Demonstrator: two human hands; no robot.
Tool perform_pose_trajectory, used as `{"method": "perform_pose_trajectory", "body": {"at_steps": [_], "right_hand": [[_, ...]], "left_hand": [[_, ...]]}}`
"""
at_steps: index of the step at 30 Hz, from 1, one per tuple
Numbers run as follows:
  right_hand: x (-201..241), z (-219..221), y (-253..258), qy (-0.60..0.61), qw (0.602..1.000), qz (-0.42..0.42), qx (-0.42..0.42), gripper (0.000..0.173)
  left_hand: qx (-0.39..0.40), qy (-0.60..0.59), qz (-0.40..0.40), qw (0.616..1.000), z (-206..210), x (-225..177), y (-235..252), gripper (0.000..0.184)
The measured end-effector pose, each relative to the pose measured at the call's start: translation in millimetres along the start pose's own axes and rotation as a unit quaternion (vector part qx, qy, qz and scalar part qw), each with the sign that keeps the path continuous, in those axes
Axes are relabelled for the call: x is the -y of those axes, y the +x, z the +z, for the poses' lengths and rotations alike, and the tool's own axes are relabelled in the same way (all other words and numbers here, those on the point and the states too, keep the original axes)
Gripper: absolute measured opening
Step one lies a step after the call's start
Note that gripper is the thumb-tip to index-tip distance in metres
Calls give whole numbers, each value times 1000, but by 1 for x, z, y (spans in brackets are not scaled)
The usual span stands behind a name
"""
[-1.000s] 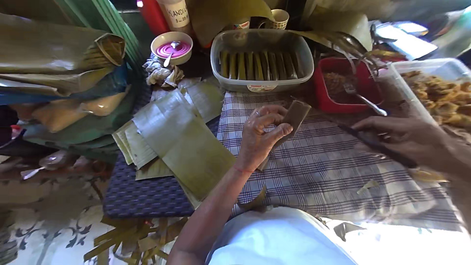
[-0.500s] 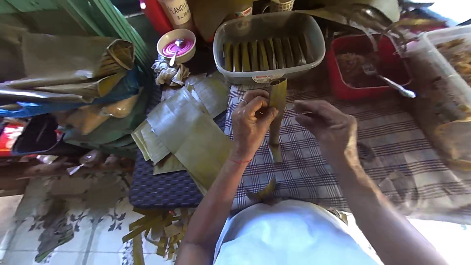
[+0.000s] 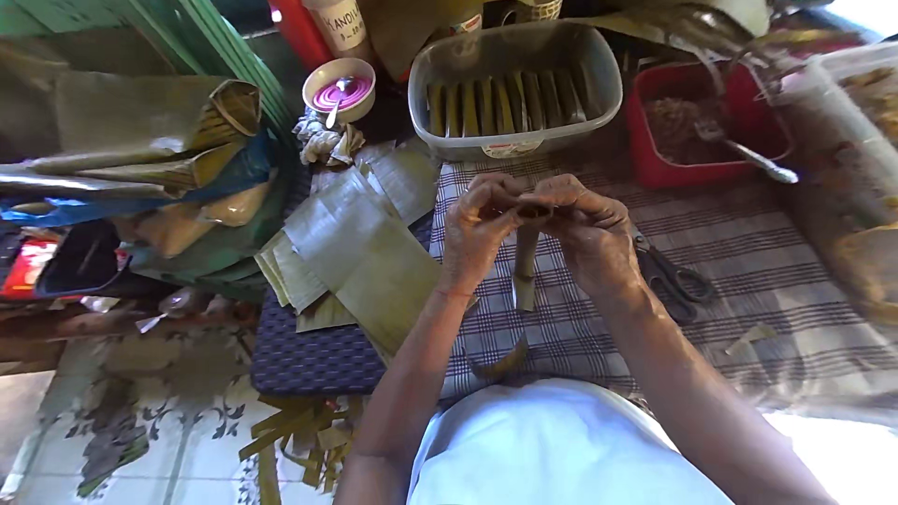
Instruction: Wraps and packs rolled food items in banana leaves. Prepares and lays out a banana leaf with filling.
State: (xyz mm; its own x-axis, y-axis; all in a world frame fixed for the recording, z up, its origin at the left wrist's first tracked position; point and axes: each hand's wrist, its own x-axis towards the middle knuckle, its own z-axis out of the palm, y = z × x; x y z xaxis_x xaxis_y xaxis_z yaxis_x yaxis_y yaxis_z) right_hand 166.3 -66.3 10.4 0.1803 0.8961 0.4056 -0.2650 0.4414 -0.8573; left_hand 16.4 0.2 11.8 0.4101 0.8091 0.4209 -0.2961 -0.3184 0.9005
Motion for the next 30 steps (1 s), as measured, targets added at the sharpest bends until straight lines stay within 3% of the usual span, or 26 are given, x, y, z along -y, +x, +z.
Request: {"method": "perform_pose_trajectory", "body": {"at_steps": [3, 6, 11, 16, 22, 25, 28, 30], "right_hand": [[1, 0, 2, -25, 999, -23, 7, 26], [0, -6, 1, -80, 995, -47, 32, 27], [-4, -14, -9, -133, 989, -40, 55, 25], [-7, -20, -21, -189, 981, -17, 37, 22], [-9, -44, -28, -188, 973, 79, 108, 20], [-13, -53, -25, -310, 931, 146, 125, 15], [-18, -57, -28, -404, 873, 173, 211, 35], [-22, -53, -31, -439, 847, 163, 251, 46]], "left_hand": [[22, -117, -40, 992, 0, 7, -1, 20], [19, -171, -120, 978, -2, 7, -6, 35], [-36, -83, -134, 987, 2, 5, -19, 32], [2, -34, -81, 996, 0, 9, -25, 19], [46, 46, -89, 994, -2, 6, -30, 28], [107, 12, -92, 990, -9, -5, -39, 33], [166, 20, -71, 983, -31, -10, -59, 22], [161, 62, -77, 982, -49, -9, -83, 22]]}}
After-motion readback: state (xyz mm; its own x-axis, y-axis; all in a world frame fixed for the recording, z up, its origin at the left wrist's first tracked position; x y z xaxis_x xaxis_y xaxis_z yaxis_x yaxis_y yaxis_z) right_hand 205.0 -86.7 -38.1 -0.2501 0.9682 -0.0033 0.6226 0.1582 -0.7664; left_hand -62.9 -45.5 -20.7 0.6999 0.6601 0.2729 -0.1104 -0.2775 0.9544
